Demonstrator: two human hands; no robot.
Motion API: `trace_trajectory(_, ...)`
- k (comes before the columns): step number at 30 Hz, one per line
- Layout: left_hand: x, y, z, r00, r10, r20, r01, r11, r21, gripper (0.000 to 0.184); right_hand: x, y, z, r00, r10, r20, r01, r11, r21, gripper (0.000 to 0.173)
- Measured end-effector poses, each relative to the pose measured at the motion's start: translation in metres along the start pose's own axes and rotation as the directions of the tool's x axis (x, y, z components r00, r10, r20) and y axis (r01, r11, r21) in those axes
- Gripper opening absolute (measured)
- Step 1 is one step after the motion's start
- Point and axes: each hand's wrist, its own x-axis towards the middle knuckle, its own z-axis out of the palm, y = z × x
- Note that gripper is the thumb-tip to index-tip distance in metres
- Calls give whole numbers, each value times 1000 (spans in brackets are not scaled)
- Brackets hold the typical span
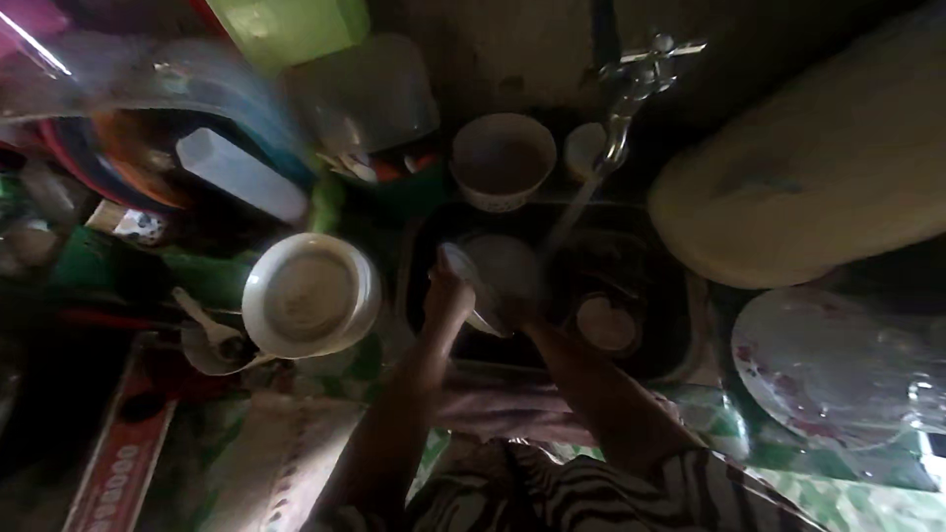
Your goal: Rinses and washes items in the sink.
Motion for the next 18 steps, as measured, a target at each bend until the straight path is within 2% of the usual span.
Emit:
trace_trajectory(3, 33, -9, 22, 998, 67, 21, -65, 994, -86, 97, -3, 9, -22, 991, 79, -109, -84, 995, -49, 52)
trace_trajectory(6, 54, -37, 56, 993, 110, 53, -92, 961, -262, 92, 5, 19, -36, 969, 91, -229, -151, 955, -257, 53)
trace_trajectory(7, 59, -41, 67, 993, 86, 77, -57, 947, -315, 88, 9, 17, -38, 961, 78, -265, -157, 944, -292, 54)
trace_trajectory(10, 74, -44, 98, 989, 18, 146, 52, 884, -465, 73, 32, 16, -30, 947, -39, -319, -77, 935, -345, 60)
trace_trajectory(13, 81, -48, 116, 990, -15, 143, 92, 828, -553, 55, 37, 12, -31, 920, -184, -346, 36, 919, -394, 61)
trace_trajectory(15, 84, -51, 118, 994, 17, 104, 38, 863, -503, 50, 54, 6, -17, 890, -250, -382, 118, 934, -337, 57)
trace_trajectory(16, 85, -50, 113, 991, 67, 115, -18, 924, -383, 49, 70, 2, -2, 889, -253, -381, 152, 949, -276, 53)
trace_trajectory(17, 87, -50, 107, 980, 134, 148, -97, 968, -231, 50, 79, -9, 11, 911, -231, -342, 173, 966, -192, 51)
trace_trajectory(18, 85, -49, 98, 968, 182, 174, -150, 972, -183, 53, 84, -20, 25, 939, -180, -294, 171, 984, -57, 49)
